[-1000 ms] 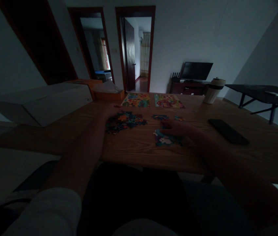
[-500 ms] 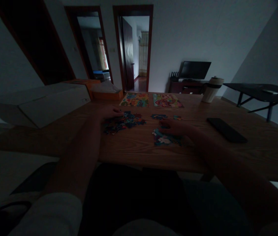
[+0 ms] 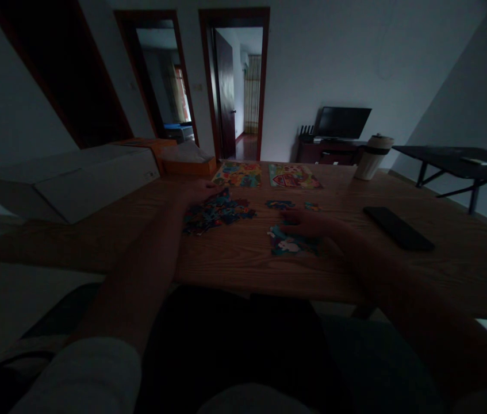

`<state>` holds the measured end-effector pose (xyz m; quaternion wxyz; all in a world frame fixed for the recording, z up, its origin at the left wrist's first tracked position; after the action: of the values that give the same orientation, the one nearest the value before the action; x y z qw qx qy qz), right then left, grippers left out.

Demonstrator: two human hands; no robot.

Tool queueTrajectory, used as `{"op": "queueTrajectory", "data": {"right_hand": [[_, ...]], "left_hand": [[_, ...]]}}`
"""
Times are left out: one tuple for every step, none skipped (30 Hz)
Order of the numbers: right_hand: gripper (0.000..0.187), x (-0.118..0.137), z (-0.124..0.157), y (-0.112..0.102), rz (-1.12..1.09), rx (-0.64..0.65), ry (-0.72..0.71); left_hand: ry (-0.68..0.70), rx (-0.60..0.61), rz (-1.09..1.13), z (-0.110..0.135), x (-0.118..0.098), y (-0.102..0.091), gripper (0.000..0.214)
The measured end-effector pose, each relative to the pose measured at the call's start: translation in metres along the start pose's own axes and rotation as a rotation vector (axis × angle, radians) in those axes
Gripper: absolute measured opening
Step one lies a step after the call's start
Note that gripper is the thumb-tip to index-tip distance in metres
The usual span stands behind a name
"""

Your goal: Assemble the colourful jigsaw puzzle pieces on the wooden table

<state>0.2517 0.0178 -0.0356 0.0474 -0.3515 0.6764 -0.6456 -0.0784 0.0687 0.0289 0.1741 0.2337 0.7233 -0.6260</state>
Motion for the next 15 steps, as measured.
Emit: {"op": "queueTrajectory", "data": {"right_hand": [[0.064,-0.004,0.000,-0.005,-0.041,-0.023,0.023],[0.061,-0.010,-0.001,-0.012,-0.074,-0.064,0.058],[0.057,-0.018,-0.001,-0.019,-0.097,-0.124,0.100],[0.052,-0.028,-0.001,-0.028,-0.107,-0.197,0.144],[0.047,-0.037,-0.001,-0.036,-0.105,-0.272,0.182],[0.043,-0.046,-0.001,-0.043,-0.097,-0.329,0.213],[0.041,-0.054,0.000,-0.046,-0.083,-0.361,0.242],[0.039,-0.061,0.000,-0.048,-0.065,-0.371,0.272],[0.039,-0.067,0.000,-0.047,-0.046,-0.365,0.303],[0.040,-0.071,0.001,-0.044,-0.026,-0.352,0.334],[0.042,-0.074,0.001,-0.041,-0.013,-0.339,0.360],[0.044,-0.076,0.001,-0.038,-0.010,-0.329,0.376],[0.045,-0.076,0.001,-0.036,-0.012,-0.322,0.381],[0.045,-0.075,0.000,-0.034,-0.017,-0.316,0.379],[0.044,-0.075,-0.001,-0.032,-0.016,-0.311,0.370]], "left_hand": [[0.038,0.005,-0.019,0.003,-0.008,0.002,0.052],[0.074,0.016,-0.035,0.006,-0.017,0.005,0.052],[0.111,0.037,-0.046,0.009,-0.026,0.010,0.051],[0.144,0.055,-0.052,0.010,-0.036,0.015,0.049],[0.178,0.076,-0.054,0.011,-0.046,0.021,0.047],[0.222,0.101,-0.061,0.011,-0.057,0.029,0.045],[0.270,0.125,-0.075,0.010,-0.068,0.036,0.043],[0.315,0.163,-0.090,0.008,-0.078,0.045,0.041],[0.350,0.210,-0.104,0.005,-0.087,0.055,0.040],[0.366,0.270,-0.112,0.002,-0.094,0.065,0.040],[0.369,0.327,-0.114,-0.001,-0.100,0.075,0.039],[0.362,0.371,-0.118,-0.004,-0.104,0.085,0.039],[0.353,0.390,-0.122,-0.008,-0.107,0.094,0.039],[0.352,0.384,-0.129,-0.011,-0.110,0.101,0.038],[0.359,0.367,-0.136,-0.013,-0.113,0.108,0.038]]}}
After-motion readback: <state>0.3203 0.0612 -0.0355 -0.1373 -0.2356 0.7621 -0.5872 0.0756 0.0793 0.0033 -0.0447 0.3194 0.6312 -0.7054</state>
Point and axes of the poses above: each hand's wrist, its own z-axis away from the middle knuckle, its own y-axis out of the palm, x = y × z, the point moved 6 cm from there along -z, towards the middle knuckle, and after that the axes turned 8 degrees about -x, right-handed, at the moved point
